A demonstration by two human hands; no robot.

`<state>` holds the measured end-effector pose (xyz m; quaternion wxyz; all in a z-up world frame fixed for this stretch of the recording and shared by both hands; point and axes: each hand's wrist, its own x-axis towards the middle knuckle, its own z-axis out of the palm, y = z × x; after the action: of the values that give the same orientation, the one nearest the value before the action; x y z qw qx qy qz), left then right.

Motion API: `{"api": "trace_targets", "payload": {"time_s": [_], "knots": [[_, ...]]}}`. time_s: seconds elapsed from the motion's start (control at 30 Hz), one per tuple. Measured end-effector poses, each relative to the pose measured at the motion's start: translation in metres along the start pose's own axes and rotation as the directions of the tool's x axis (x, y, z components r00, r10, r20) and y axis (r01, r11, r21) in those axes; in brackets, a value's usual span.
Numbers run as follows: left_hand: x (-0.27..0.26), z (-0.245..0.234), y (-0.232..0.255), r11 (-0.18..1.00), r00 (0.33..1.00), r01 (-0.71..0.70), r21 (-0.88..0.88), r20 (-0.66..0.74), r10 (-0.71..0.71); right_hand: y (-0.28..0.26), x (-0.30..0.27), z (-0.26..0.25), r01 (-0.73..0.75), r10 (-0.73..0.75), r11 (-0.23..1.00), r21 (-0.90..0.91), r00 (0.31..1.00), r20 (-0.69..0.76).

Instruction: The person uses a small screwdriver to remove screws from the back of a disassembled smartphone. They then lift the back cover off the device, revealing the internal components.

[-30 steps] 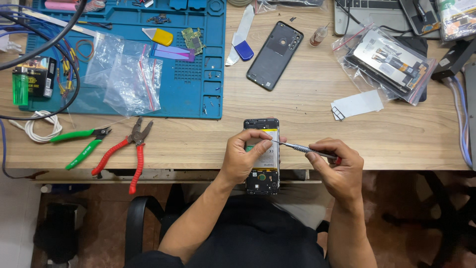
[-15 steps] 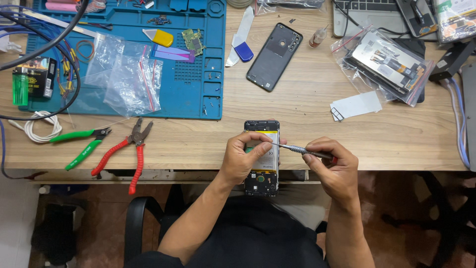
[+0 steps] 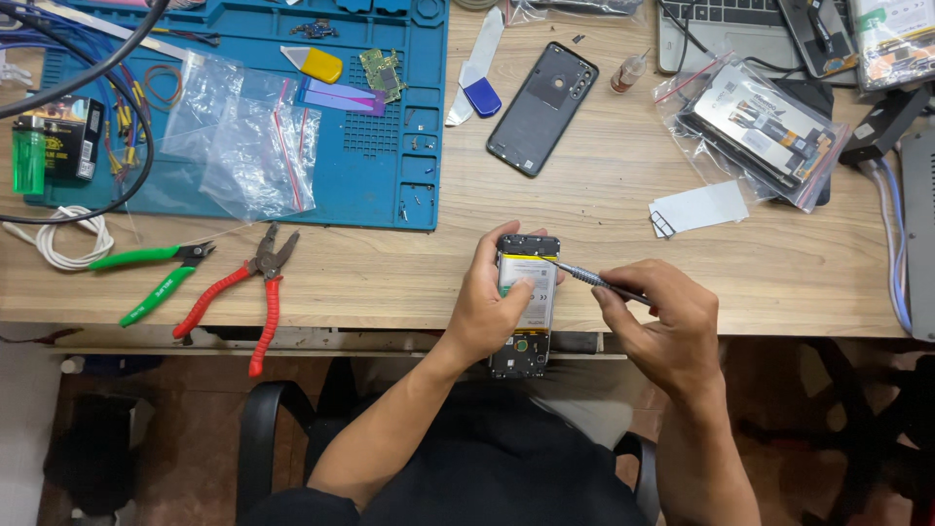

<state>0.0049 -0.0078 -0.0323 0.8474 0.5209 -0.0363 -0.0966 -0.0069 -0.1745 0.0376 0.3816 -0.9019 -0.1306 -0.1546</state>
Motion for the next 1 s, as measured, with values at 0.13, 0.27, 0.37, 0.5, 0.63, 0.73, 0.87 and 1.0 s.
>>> {"api": "trace_targets", "payload": {"time_s": [0.13, 0.27, 0.37, 0.5, 0.63, 0.73, 0.87, 1.0], "knots": [[0.001, 0.000, 0.000, 0.999, 1.000, 0.006, 0.043, -0.024, -0.005, -0.009, 0.013, 0.003, 0.078, -0.077, 0.997, -0.021, 0.996, 0.046], [0.000, 0.003, 0.005, 0.983, 0.998, -0.016, 0.184, -0.049, 0.025, -0.013, 0.016, 0.003, 0.117, -0.112, 0.992, -0.039, 0.989, 0.096], [0.000, 0.002, 0.005, 0.976, 0.998, -0.018, 0.217, -0.054, 0.030, -0.013, 0.017, 0.004, 0.111, -0.106, 0.993, -0.042, 0.989, 0.103], [0.000, 0.002, 0.005, 0.964, 0.998, -0.036, 0.262, -0.038, 0.047, -0.012, 0.018, 0.002, 0.189, -0.174, 0.976, -0.110, 0.976, 0.130], [-0.001, 0.004, 0.012, 0.953, 0.999, -0.016, 0.301, -0.040, 0.029, -0.014, 0.023, -0.004, 0.298, -0.235, 0.881, -0.367, 0.950, 0.206], [-0.002, 0.004, 0.012, 0.949, 0.999, -0.009, 0.315, -0.046, 0.025, -0.024, 0.036, -0.010, 0.205, -0.100, 0.935, -0.288, 0.935, 0.340], [-0.001, 0.002, 0.012, 0.942, 0.999, -0.010, 0.336, -0.035, 0.023, -0.024, 0.045, -0.013, 0.329, -0.173, 0.861, -0.387, 0.906, 0.387], [-0.001, 0.002, 0.012, 0.941, 0.999, -0.017, 0.337, -0.021, 0.026, -0.007, 0.039, -0.010, 0.355, -0.190, 0.809, -0.468, 0.912, 0.364]]}}
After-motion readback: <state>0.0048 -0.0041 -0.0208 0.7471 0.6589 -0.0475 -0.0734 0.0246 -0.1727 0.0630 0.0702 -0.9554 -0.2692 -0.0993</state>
